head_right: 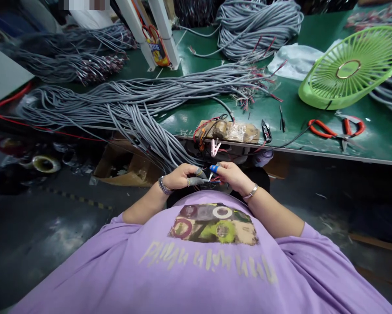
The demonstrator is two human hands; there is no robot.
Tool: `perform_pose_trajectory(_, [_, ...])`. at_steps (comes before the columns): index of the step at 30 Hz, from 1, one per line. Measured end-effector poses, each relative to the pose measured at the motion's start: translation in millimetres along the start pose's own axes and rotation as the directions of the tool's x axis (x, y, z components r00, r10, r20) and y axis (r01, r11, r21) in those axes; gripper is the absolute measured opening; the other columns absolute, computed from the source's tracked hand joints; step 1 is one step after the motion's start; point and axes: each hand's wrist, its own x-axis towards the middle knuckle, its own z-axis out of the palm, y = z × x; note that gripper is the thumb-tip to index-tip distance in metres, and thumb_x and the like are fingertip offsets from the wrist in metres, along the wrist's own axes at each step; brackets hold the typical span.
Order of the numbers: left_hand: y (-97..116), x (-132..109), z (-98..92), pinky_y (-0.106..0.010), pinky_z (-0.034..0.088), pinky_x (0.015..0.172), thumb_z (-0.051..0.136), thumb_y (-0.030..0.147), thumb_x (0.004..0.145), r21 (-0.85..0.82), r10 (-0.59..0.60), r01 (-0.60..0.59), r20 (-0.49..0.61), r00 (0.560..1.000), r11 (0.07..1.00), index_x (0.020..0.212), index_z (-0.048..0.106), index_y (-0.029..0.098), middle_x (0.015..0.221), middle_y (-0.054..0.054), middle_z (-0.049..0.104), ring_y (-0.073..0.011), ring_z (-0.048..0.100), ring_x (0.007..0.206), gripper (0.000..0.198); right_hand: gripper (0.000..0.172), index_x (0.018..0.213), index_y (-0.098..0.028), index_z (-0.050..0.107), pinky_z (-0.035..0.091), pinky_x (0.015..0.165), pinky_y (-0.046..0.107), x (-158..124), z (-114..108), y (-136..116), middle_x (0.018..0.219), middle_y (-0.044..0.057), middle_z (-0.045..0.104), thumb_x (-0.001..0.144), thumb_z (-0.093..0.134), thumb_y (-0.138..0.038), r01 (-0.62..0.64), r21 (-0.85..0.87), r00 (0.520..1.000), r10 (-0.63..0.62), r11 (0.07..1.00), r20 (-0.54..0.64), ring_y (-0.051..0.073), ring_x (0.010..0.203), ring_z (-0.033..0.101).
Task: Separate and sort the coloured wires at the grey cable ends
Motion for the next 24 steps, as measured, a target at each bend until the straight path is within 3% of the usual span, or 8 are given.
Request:
perform_pose_trajectory(3, [5, 2, 0.2, -0.024, 0.049, 0.073, 0.069, 0.038, 0.084, 0.161, 0.092, -0.087, -0.026, 0.995, 0.983, 0.091, 0.074, 0.014, 0.082, -0.008, 0.073, -0.0143, 0.065, 0.074, 0.025, 0.059, 0.061, -0.021, 0.042, 0.037, 0.039, 0.019, -3, -17, 0, 0.043, -0.012, 0.030, 0.059, 0.078, -0.067, 0.008, 0.088, 0.997, -0.001, 0.996, -0.078, 0.002, 0.037, 0.024])
perform_pose_trajectory(7, [7, 1, 1.5, -0.025, 0.047, 0.073, 0.068, 0.037, 0.084, 0.276, 0.101, -0.083, -0.053, 0.993, 0.958, 0.089, 0.075, 0.018, 0.079, -0.007, 0.072, -0.0152, 0.064, 0.073, 0.020, 0.069, 0.062, -0.017, 0.053, 0.046, 0.043, 0.025, -17, -34, -1, 0.047, -0.003, 0.049, 0.064, 0.058, -0.086, -0.013, -0.074, 0.986, 0.025, 0.997, 0.166, 0.007, 0.039, 0.041])
perform_pose_trajectory(10, [4, 2, 4.2, -0.026, 0.046, 0.072, 0.069, 0.037, 0.082, 0.306, 0.071, -0.047, -0.068, 0.995, 0.951, 0.087, 0.075, 0.020, 0.077, -0.006, 0.072, -0.0159, 0.062, 0.071, 0.019, 0.065, 0.070, -0.015, 0.061, 0.047, 0.046, 0.024, -27, -30, -6, 0.057, 0.002, 0.062, 0.065, 0.064, -0.080, -0.004, -0.188, 0.949, 0.063, 0.982, 0.308, 0.010, 0.045, 0.054])
perform_pose_trajectory(13, [1, 4, 6.7, -0.026, 0.045, 0.071, 0.073, 0.039, 0.078, 0.273, 0.043, -0.016, -0.095, 0.995, 0.962, 0.085, 0.075, 0.021, 0.074, -0.005, 0.070, -0.0155, 0.061, 0.069, 0.019, 0.047, 0.065, -0.016, 0.059, 0.042, 0.045, 0.021, -26, -15, -10, 0.051, -0.002, 0.058, 0.066, 0.078, -0.059, 0.042, -0.213, 0.949, 0.028, 0.976, 0.315, 0.008, 0.044, 0.050])
perform_pose_trajectory(16, [2, 4, 6.4, -0.026, 0.045, 0.070, 0.075, 0.038, 0.076, 0.204, 0.020, 0.001, -0.102, 0.995, 0.979, 0.083, 0.075, 0.020, 0.073, -0.004, 0.070, -0.0149, 0.061, 0.068, 0.019, 0.039, 0.055, -0.017, 0.054, 0.032, 0.040, 0.019, -18, -3, -8, 0.043, -0.005, 0.049, 0.068, 0.077, -0.046, 0.083, -0.219, 0.969, -0.027, 0.972, 0.247, 0.006, 0.039, 0.041])
perform_pose_trajectory(19, [6, -1, 2.9, -0.025, 0.047, 0.069, 0.073, 0.036, 0.078, 0.172, 0.020, -0.004, -0.090, 0.996, 0.985, 0.083, 0.075, 0.018, 0.074, -0.005, 0.071, -0.0147, 0.063, 0.068, 0.019, 0.035, 0.053, -0.018, 0.051, 0.028, 0.038, 0.019, -6, -5, -5, 0.041, -0.006, 0.046, 0.069, 0.074, -0.040, 0.087, -0.172, 0.995, -0.077, 0.981, 0.061, 0.005, 0.038, 0.036])
perform_pose_trajectory(22, [8, -8, -0.5, -0.024, 0.049, 0.068, 0.072, 0.038, 0.080, 0.090, 0.010, 0.003, -0.145, 0.989, 0.996, 0.085, 0.074, 0.015, 0.076, -0.006, 0.072, -0.0143, 0.064, 0.069, 0.023, 0.037, 0.057, -0.020, 0.044, 0.034, 0.040, 0.019, 5, -19, -6, 0.042, -0.008, 0.041, 0.068, 0.075, -0.037, 0.085, -0.008, 0.977, -0.085, 0.996, -0.196, 0.005, 0.037, 0.033])
perform_pose_trajectory(24, [8, -9, -1.4, -0.024, 0.051, 0.069, 0.073, 0.039, 0.079, 0.017, -0.019, 0.024, -0.256, 0.967, 1.000, 0.087, 0.074, 0.014, 0.080, -0.007, 0.072, -0.0142, 0.065, 0.070, 0.027, 0.037, 0.064, -0.020, 0.046, 0.041, 0.044, 0.021, 11, -29, -8, 0.045, -0.009, 0.042, 0.072, 0.074, -0.043, 0.081, 0.139, 0.976, -0.051, 0.987, -0.211, 0.005, 0.038, 0.034])
